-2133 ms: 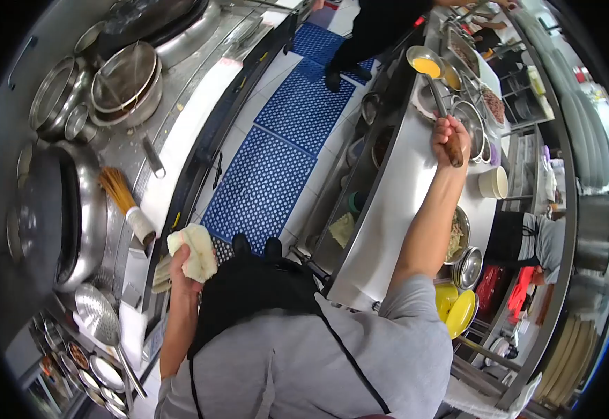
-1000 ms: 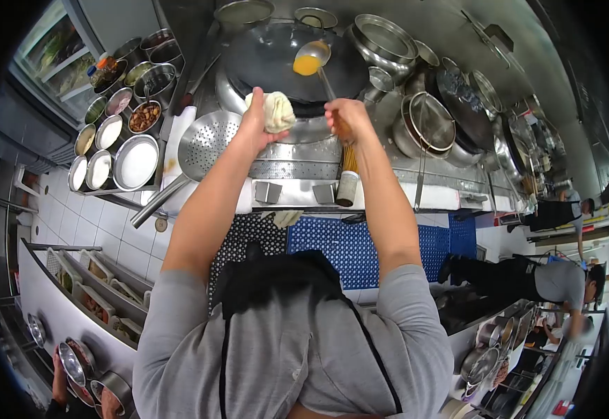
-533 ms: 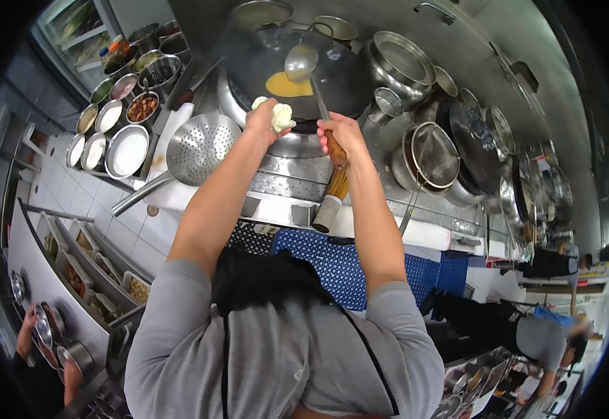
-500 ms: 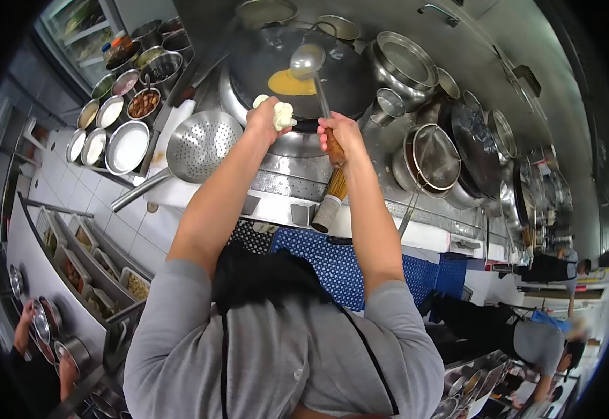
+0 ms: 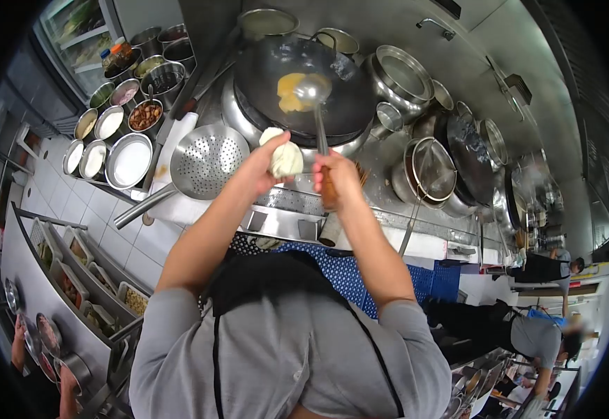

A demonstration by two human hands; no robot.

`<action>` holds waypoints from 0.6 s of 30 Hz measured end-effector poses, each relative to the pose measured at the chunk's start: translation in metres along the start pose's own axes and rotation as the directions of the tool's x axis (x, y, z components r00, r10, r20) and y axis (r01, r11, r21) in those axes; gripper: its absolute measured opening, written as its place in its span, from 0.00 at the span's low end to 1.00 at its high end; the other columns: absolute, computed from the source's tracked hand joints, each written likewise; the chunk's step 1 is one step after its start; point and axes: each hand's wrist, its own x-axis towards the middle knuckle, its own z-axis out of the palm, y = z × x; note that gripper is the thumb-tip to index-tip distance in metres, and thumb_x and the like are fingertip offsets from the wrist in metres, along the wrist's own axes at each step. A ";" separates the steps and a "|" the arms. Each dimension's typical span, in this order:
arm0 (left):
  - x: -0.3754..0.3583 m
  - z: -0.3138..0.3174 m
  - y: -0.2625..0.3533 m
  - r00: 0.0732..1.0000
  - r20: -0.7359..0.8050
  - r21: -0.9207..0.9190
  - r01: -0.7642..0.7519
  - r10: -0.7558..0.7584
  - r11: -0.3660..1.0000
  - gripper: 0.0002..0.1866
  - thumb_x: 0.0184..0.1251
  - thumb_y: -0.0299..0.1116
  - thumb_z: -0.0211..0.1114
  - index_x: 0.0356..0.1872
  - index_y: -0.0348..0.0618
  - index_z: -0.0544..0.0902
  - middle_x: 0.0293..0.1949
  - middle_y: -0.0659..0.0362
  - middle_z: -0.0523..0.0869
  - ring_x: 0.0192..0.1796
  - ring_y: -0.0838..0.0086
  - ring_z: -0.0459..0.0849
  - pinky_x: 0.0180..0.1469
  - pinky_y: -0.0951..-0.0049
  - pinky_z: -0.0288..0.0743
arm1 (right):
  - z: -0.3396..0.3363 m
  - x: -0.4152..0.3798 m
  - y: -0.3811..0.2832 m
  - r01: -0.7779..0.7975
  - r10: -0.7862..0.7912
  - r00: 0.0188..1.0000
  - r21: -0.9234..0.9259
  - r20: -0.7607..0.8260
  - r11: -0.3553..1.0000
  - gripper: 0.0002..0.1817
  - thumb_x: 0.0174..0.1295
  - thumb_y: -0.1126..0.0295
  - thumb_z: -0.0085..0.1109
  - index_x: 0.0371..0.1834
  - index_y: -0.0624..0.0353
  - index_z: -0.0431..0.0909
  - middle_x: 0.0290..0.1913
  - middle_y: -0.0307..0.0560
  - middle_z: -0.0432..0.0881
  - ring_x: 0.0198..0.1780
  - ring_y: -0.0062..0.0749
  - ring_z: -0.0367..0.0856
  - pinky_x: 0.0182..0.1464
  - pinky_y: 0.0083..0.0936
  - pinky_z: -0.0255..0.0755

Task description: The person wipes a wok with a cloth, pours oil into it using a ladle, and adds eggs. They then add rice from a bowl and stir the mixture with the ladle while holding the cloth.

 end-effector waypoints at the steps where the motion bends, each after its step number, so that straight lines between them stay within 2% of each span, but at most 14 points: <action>1: -0.015 0.001 0.000 1.000 0.026 -0.037 -0.009 0.010 0.999 0.18 0.65 0.52 0.64 0.43 0.49 0.81 0.36 0.62 0.87 0.34 0.70 0.86 0.30 0.67 0.79 | -0.011 0.007 -0.007 -0.030 0.028 0.998 0.049 0.051 0.998 0.08 0.65 0.74 0.53 0.45 0.58 0.68 0.20 0.39 0.73 0.14 0.22 0.70 0.14 0.22 0.66; 3: -0.043 0.002 -0.007 0.997 0.076 -0.107 -0.005 0.013 0.994 0.18 0.65 0.51 0.64 0.44 0.49 0.81 0.37 0.61 0.87 0.35 0.70 0.87 0.30 0.66 0.79 | -0.021 0.028 -0.018 -0.050 0.039 0.992 0.087 0.120 0.995 0.05 0.67 0.73 0.53 0.41 0.55 0.67 0.21 0.38 0.73 0.14 0.17 0.69 0.14 0.15 0.63; 4: -0.047 -0.001 -0.009 0.994 0.104 -0.146 -0.020 0.035 0.989 0.17 0.65 0.50 0.64 0.45 0.49 0.81 0.37 0.61 0.87 0.36 0.70 0.87 0.30 0.65 0.79 | -0.024 0.052 -0.016 -0.060 0.052 0.997 0.124 0.065 0.990 0.08 0.67 0.73 0.54 0.46 0.57 0.67 0.21 0.38 0.74 0.14 0.20 0.68 0.14 0.18 0.65; 6: -0.058 -0.010 -0.009 0.984 0.164 -0.217 -0.031 0.068 0.976 0.17 0.66 0.48 0.64 0.47 0.48 0.81 0.38 0.60 0.87 0.37 0.69 0.87 0.31 0.63 0.80 | 0.000 0.047 -0.002 0.085 -0.071 0.987 0.093 -0.147 0.992 0.11 0.65 0.74 0.54 0.49 0.59 0.67 0.20 0.41 0.74 0.14 0.24 0.70 0.14 0.22 0.66; 7: -0.063 -0.014 -0.008 0.994 0.087 -0.239 -0.045 0.067 0.970 0.17 0.66 0.47 0.63 0.50 0.50 0.79 0.44 0.58 0.86 0.39 0.67 0.87 0.32 0.63 0.81 | 0.005 0.036 0.007 0.059 -0.061 0.990 -0.020 -0.125 0.998 0.15 0.63 0.76 0.56 0.52 0.62 0.67 0.20 0.42 0.74 0.15 0.28 0.71 0.15 0.26 0.68; 8: -0.067 -0.026 -0.005 0.977 0.177 -0.227 -0.073 0.115 0.971 0.17 0.66 0.44 0.64 0.51 0.49 0.78 0.46 0.57 0.86 0.43 0.65 0.87 0.37 0.61 0.83 | 0.021 0.009 0.014 0.108 -0.115 0.972 -0.045 -0.204 0.993 0.14 0.62 0.78 0.57 0.49 0.63 0.68 0.19 0.42 0.74 0.15 0.28 0.72 0.15 0.27 0.69; 9: -0.073 -0.031 -0.001 0.966 0.212 -0.240 -0.098 0.150 0.966 0.17 0.66 0.40 0.63 0.53 0.46 0.77 0.47 0.55 0.85 0.46 0.64 0.86 0.44 0.60 0.83 | 0.022 -0.004 0.016 0.018 -0.024 0.976 -0.030 -0.215 0.999 0.13 0.60 0.79 0.55 0.47 0.57 0.69 0.20 0.43 0.73 0.13 0.30 0.71 0.12 0.30 0.68; 11: -0.076 -0.032 0.009 0.946 0.253 -0.249 -0.140 0.204 0.958 0.20 0.65 0.37 0.63 0.55 0.40 0.76 0.50 0.51 0.83 0.49 0.60 0.85 0.48 0.58 0.83 | 0.008 -0.022 0.003 -0.025 0.037 0.990 0.087 -0.136 0.996 0.09 0.59 0.76 0.59 0.42 0.60 0.74 0.21 0.45 0.76 0.15 0.29 0.74 0.13 0.30 0.69; 12: -0.076 -0.023 0.015 0.943 0.280 -0.257 -0.106 0.179 0.961 0.26 0.64 0.40 0.64 0.59 0.38 0.73 0.51 0.49 0.82 0.49 0.58 0.83 0.50 0.58 0.82 | -0.016 0.000 0.005 -0.042 0.041 0.998 0.016 0.048 0.999 0.35 0.60 0.75 0.63 0.70 0.58 0.58 0.23 0.43 0.77 0.17 0.26 0.74 0.16 0.27 0.70; 13: -0.083 -0.006 0.020 0.896 0.430 -0.255 0.004 0.110 0.967 0.30 0.63 0.43 0.64 0.61 0.36 0.70 0.49 0.49 0.82 0.49 0.57 0.82 0.51 0.58 0.81 | -0.017 0.006 0.000 -0.029 0.027 0.999 0.124 0.017 0.992 0.33 0.57 0.76 0.66 0.66 0.57 0.61 0.22 0.45 0.78 0.17 0.26 0.74 0.15 0.27 0.70; 14: -0.087 0.014 0.025 0.826 0.562 -0.240 0.115 0.042 0.964 0.33 0.63 0.46 0.63 0.63 0.33 0.68 0.47 0.48 0.81 0.48 0.57 0.82 0.52 0.58 0.80 | -0.017 0.017 -0.001 -0.051 0.059 0.997 0.151 -0.046 0.987 0.29 0.55 0.78 0.67 0.60 0.56 0.65 0.21 0.46 0.78 0.16 0.27 0.75 0.14 0.30 0.70; 16: -0.082 0.048 0.030 0.628 0.777 0.050 0.009 -0.044 0.999 0.38 0.62 0.51 0.62 0.64 0.30 0.64 0.43 0.49 0.80 0.48 0.56 0.80 0.54 0.57 0.79 | -0.013 0.055 0.016 -0.058 0.078 0.984 0.125 -0.161 0.990 0.15 0.52 0.81 0.68 0.43 0.58 0.77 0.23 0.50 0.80 0.16 0.33 0.77 0.14 0.34 0.71; 17: -0.084 0.065 0.029 0.624 0.779 0.105 -0.035 -0.061 0.994 0.38 0.62 0.52 0.61 0.64 0.29 0.64 0.42 0.50 0.79 0.49 0.56 0.80 0.54 0.57 0.78 | 0.008 0.015 0.006 -0.014 0.023 0.957 0.035 -0.290 0.999 0.10 0.56 0.81 0.62 0.18 0.63 0.78 0.17 0.50 0.79 0.18 0.35 0.79 0.19 0.34 0.74; 18: -0.088 0.079 0.026 0.627 0.776 0.156 -0.084 -0.070 0.984 0.39 0.63 0.53 0.61 0.63 0.29 0.64 0.40 0.50 0.79 0.50 0.55 0.80 0.55 0.56 0.78 | 0.012 0.085 0.048 0.149 -0.246 0.884 -0.260 -0.397 0.954 0.09 0.62 0.74 0.58 0.23 0.60 0.79 0.18 0.46 0.79 0.17 0.31 0.78 0.20 0.33 0.72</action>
